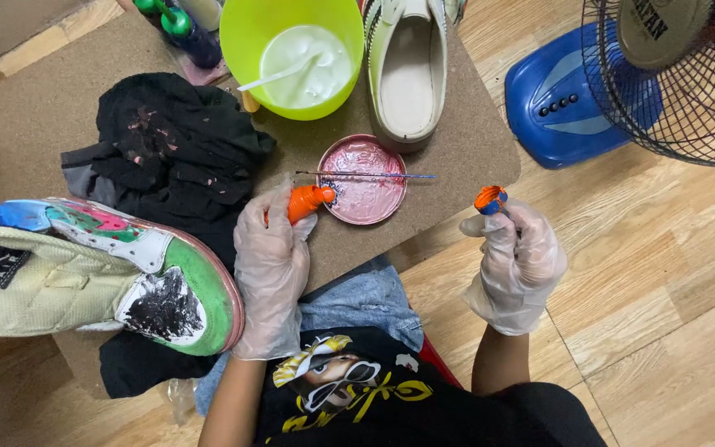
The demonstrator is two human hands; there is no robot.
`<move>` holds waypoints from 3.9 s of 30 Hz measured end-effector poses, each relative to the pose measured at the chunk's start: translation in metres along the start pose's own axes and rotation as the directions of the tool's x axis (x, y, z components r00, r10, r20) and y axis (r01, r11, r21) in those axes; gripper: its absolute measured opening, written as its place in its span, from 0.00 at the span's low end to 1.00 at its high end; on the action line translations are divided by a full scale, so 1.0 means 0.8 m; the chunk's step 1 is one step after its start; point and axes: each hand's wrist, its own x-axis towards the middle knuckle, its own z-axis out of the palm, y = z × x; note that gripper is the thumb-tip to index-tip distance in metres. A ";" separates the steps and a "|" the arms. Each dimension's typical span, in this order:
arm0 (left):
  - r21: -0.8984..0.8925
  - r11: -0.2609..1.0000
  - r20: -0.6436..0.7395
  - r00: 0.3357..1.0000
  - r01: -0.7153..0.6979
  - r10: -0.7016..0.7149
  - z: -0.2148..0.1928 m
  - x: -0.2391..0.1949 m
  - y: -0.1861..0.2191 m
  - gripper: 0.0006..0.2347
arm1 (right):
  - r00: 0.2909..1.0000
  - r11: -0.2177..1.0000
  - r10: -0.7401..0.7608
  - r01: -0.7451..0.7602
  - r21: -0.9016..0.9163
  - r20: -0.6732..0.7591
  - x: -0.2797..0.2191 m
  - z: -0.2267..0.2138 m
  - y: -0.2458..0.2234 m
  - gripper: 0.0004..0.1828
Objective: The person pours orange paint into a small container and then uses a brush to apply it to a high-top sneaker. They carefully paint details on the side of the shoe, which already features a colorful design.
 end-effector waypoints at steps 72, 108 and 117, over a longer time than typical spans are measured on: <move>-0.694 0.704 -0.235 0.972 -0.151 -0.024 -0.072 -0.033 0.048 0.24 | 0.582 0.852 -0.428 0.516 0.093 0.692 0.054 0.081 -0.192 0.17; -0.826 0.562 -0.023 0.998 -0.053 0.061 -0.097 -0.058 0.042 0.23 | -0.118 0.497 -0.523 0.763 0.414 0.844 0.113 0.081 -0.243 0.23; -0.937 0.350 -0.034 0.998 -0.015 -0.049 -0.085 -0.055 0.056 0.20 | -0.115 0.514 -0.471 0.771 0.378 0.875 0.116 0.074 -0.245 0.21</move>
